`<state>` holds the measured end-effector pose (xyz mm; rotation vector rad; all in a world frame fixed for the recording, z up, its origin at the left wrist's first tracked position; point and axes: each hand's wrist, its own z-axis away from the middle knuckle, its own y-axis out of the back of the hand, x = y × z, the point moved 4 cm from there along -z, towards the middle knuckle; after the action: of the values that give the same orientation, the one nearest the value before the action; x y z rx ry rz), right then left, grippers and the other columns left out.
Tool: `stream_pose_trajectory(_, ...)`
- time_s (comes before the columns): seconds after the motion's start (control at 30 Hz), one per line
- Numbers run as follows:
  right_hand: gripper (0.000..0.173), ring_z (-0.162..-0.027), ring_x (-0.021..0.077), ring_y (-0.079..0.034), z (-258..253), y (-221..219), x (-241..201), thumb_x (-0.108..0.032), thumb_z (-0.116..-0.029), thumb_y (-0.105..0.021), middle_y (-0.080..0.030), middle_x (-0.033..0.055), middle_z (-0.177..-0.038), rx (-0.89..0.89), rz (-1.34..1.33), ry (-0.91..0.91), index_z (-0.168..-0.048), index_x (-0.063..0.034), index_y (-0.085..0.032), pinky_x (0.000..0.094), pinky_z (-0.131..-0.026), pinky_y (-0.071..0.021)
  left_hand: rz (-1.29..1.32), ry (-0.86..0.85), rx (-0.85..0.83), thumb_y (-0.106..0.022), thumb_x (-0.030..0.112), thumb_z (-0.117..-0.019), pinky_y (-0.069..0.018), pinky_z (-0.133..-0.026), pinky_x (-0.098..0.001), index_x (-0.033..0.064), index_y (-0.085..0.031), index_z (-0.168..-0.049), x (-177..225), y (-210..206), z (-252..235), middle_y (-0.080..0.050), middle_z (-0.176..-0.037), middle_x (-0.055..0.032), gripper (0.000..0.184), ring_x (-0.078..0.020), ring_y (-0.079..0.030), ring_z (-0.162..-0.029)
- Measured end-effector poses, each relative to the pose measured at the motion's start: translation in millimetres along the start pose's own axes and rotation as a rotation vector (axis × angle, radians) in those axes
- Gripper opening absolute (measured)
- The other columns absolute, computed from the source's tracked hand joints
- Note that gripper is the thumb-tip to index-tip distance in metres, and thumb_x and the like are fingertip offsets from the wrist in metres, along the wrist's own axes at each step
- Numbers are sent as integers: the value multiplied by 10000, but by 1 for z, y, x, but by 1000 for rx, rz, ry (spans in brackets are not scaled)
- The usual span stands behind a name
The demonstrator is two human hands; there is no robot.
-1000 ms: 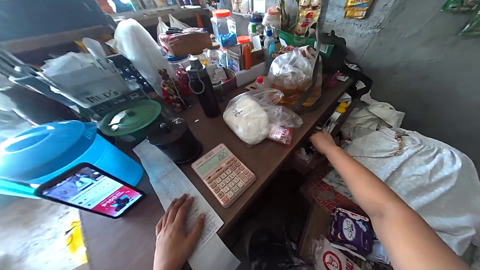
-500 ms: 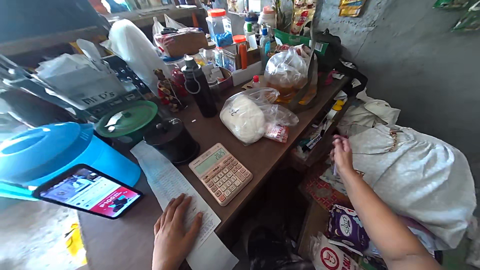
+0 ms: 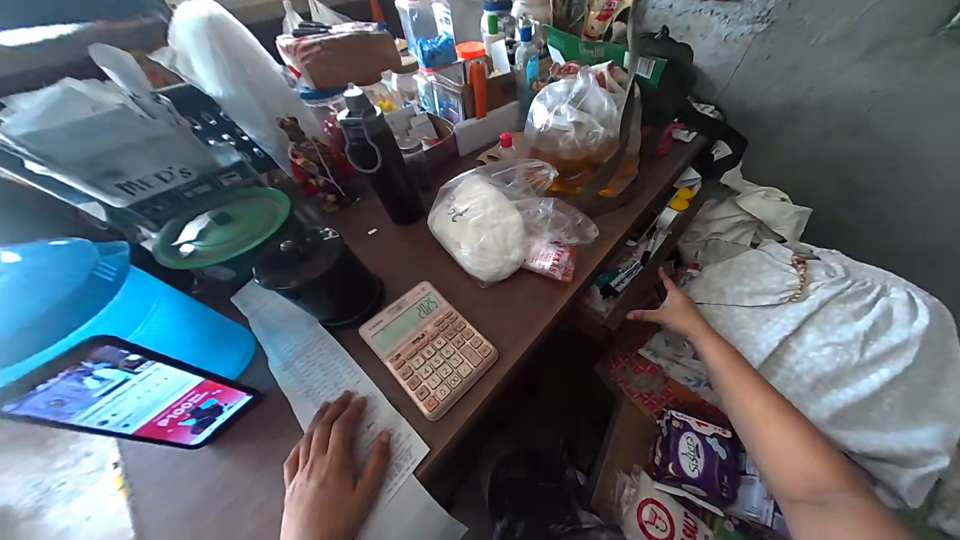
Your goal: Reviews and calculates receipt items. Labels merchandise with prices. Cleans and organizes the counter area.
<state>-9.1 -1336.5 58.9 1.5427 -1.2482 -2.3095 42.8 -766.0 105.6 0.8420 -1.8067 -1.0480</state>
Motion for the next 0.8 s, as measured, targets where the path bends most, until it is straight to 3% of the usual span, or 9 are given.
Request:
stream_pose_trajectory(0.17, 1315, -1415, 396, -466, -11, -16, -2, -323, -635, -981, -452, 315, -1513, 65, -6, 169, -1622, 1, -176, 528, -1177, -381, -66, 38, 0, -408, 553, -952, -364, -1084, -643, 78, -636, -1349, 13, 6, -1, -561, -1474, -162, 660, -408, -491, -1387)
stream_pose_trajectory(0.33, 1301, -1456, 463, -389, -16, -27, -30, -260, -674, -972, -371, 358, -1552, 62, -11, 153, -1622, 33, -129, 581, -1197, -310, -111, 47, 11, -416, 521, -959, -385, -1100, -598, 105, -647, -1343, 10, 5, -1, -562, -1485, -113, 611, -365, -492, -1399)
stream_pose_trajectory(0.5, 1353, -1483, 438, -346, -47, -49, -47, -165, -627, -980, -299, 350, -1592, 29, -120, 191, -1619, 43, -85, 544, -1215, -297, -102, 64, -8, -436, 508, -962, -366, -1124, -583, 101, -640, -1355, 8, 6, -1, -551, -1499, -102, 602, -352, -465, -1425)
stream_pose_trajectory(0.57, 1322, -1495, 430, -324, -49, -51, -47, -152, -662, -963, -276, 348, -1602, -14, -111, 163, -1619, 43, -72, 534, -1226, -280, -91, 66, -20, -422, 526, -974, -354, -1136, -573, 108, -630, -1369, 5, 5, 1, -539, -1511, -95, 612, -343, -448, -1438)
stream_pose_trajectory(0.63, 1057, -1422, 468, -418, -37, -50, -52, -206, -789, -903, -409, 377, -1506, -66, -25, 73, -1575, 69, -252, 590, -1178, -325, -59, 74, -40, -418, 543, -987, -334, -1158, -561, 110, -611, -1396, 5, 4, 2, -517, -1531, -97, 625, -336, -424, -1456)
stream_pose_trajectory(0.7, 714, -1250, 503, -566, -3, -56, -67, -265, -930, -781, -560, 384, -1338, -172, 109, 1, -1458, 92, -458, 640, -1071, -418, -17, 110, -71, -415, 556, -997, -302, -1186, -548, 115, -578, -1433, 6, 6, 4, -476, -1565, -102, 642, -340, -377, -1485)
stream_pose_trajectory(0.8, 497, -1188, 474, -612, 94, -69, -109, -223, -999, -680, -613, 344, -1297, -500, 206, 102, -1374, 85, -573, 627, -1047, -452, 47, 104, -28, -448, 548, -998, -309, -1179, -579, 79, -561, -1451, 9, 13, 8, -460, -1571, -147, 662, -412, -352, -1486)
